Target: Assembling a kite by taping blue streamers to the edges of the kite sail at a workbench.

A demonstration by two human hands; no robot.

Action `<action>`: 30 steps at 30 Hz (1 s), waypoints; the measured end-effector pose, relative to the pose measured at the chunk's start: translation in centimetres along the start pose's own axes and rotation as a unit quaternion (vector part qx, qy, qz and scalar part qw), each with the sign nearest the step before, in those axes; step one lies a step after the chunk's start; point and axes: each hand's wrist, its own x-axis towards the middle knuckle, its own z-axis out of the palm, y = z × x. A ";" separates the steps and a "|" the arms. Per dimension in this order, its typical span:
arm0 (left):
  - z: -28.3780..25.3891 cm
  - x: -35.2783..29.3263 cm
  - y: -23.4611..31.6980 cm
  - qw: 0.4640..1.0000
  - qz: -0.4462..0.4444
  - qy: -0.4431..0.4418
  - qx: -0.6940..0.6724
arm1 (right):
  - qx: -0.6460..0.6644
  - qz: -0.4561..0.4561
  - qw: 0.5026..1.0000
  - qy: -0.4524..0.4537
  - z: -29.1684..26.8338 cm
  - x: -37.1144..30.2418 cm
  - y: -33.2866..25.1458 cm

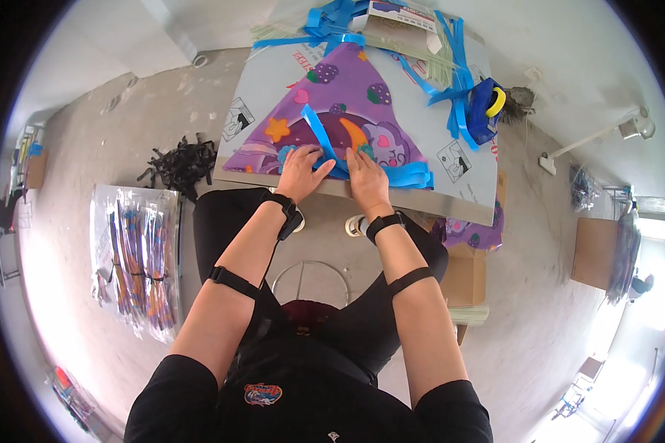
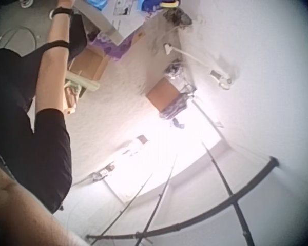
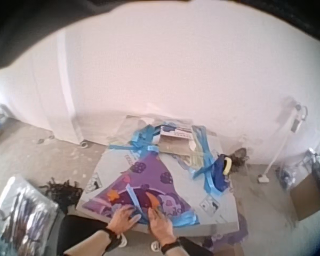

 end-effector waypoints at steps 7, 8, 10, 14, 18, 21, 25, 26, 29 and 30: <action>2.5 3.0 1.9 0.999 0.031 -0.016 -0.027 | -0.193 -0.248 0.945 -0.093 3.3 -3.9 -3.9; 3.0 3.3 2.3 0.999 0.034 -0.011 -0.028 | -0.208 -0.279 0.931 -0.108 4.4 -5.1 -5.0; 4.0 3.8 3.2 0.998 0.041 -0.026 -0.038 | -0.169 -0.372 0.907 -0.105 6.0 -7.3 -6.6; 5.5 4.6 5.0 0.997 0.048 -0.036 -0.048 | -0.210 -0.440 0.859 -0.154 7.6 -10.9 -7.3; 6.2 5.0 6.2 0.994 0.074 -0.048 -0.067 | -0.211 -0.413 0.861 -0.207 8.4 -12.1 -6.5; 6.4 4.9 6.4 0.996 0.065 -0.041 -0.047 | -0.136 -0.465 0.863 -0.143 9.4 -12.7 -6.3; 6.4 4.6 6.1 0.996 0.061 -0.058 -0.042 | -0.091 -0.395 0.900 -0.161 10.5 -13.6 -6.1; 6.3 4.6 6.1 0.996 0.058 -0.051 -0.042 | -0.129 -0.351 0.909 -0.184 10.8 -13.8 -6.0; 6.0 5.0 6.5 0.997 0.021 -0.045 -0.052 | -0.153 -0.407 0.889 -0.141 11.5 -14.3 -5.9; 5.9 5.2 6.8 0.998 -0.008 -0.048 -0.028 | -0.134 -0.430 0.885 -0.123 11.7 -14.4 -6.0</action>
